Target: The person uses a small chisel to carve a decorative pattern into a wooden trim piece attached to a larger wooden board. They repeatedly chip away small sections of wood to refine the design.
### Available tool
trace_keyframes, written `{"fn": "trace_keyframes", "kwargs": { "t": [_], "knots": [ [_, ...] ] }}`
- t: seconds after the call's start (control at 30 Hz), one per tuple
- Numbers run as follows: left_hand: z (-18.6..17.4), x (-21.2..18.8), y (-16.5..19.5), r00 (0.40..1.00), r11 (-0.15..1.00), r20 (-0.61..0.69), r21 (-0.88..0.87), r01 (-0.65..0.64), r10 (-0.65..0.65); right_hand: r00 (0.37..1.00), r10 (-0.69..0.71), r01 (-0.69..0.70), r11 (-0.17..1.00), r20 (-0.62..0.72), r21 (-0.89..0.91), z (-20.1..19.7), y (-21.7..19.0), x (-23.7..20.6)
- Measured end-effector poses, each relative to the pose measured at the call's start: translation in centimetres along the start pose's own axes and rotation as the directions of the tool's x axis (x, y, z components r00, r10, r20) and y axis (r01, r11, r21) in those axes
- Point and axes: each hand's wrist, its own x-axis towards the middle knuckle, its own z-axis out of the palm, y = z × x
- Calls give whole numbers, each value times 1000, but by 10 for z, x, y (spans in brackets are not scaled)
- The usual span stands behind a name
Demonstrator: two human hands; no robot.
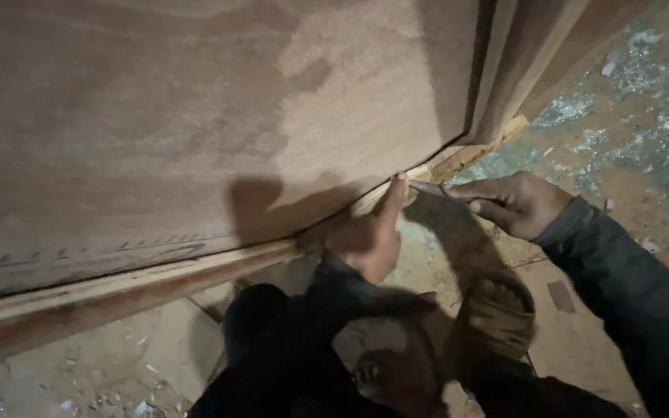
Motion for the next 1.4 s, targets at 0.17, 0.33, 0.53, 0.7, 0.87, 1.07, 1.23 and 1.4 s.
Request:
{"fn": "trace_keyframes", "kwargs": {
  "t": [0.17, 0.33, 0.53, 0.7, 0.87, 1.07, 1.23, 1.4],
  "knots": [
    [31, 16, 6, 996, 999, -83, -9, 38, -39, 1000, 7, -8, 1000, 13, 29, -8, -9, -1],
    [22, -21, -21, 988, 998, -153, 48, -32, 39, 989, -136, 138, 990, 53, -37, 10, -29, 16],
    [15, -22, -3, 742, 883, -606, -132, -451, 288, 998, -45, 56, 972, 54, -228, 4, -49, 11],
    [2, -8, -8, 981, 989, 130, 21, 143, -145, 890, 453, -410, 837, 40, -363, -1, -44, 2],
    [5, -13, -2, 990, 1000, -143, 18, -6, 8, 988, 152, -148, 973, 13, -178, -2, -28, -4],
    [-11, -19, 9, 1000, 994, -9, 106, 25, -24, 998, 51, -53, 992, 23, 116, 19, -16, -2],
    [-23, -22, 10, 998, 998, 33, -39, 53, -52, 985, 171, -163, 973, 37, -163, 12, -17, -5],
    [6, -14, 14, 981, 973, 65, 154, 170, -182, 986, -169, 169, 984, 7, 64, 4, -26, 3]
  ]
}}
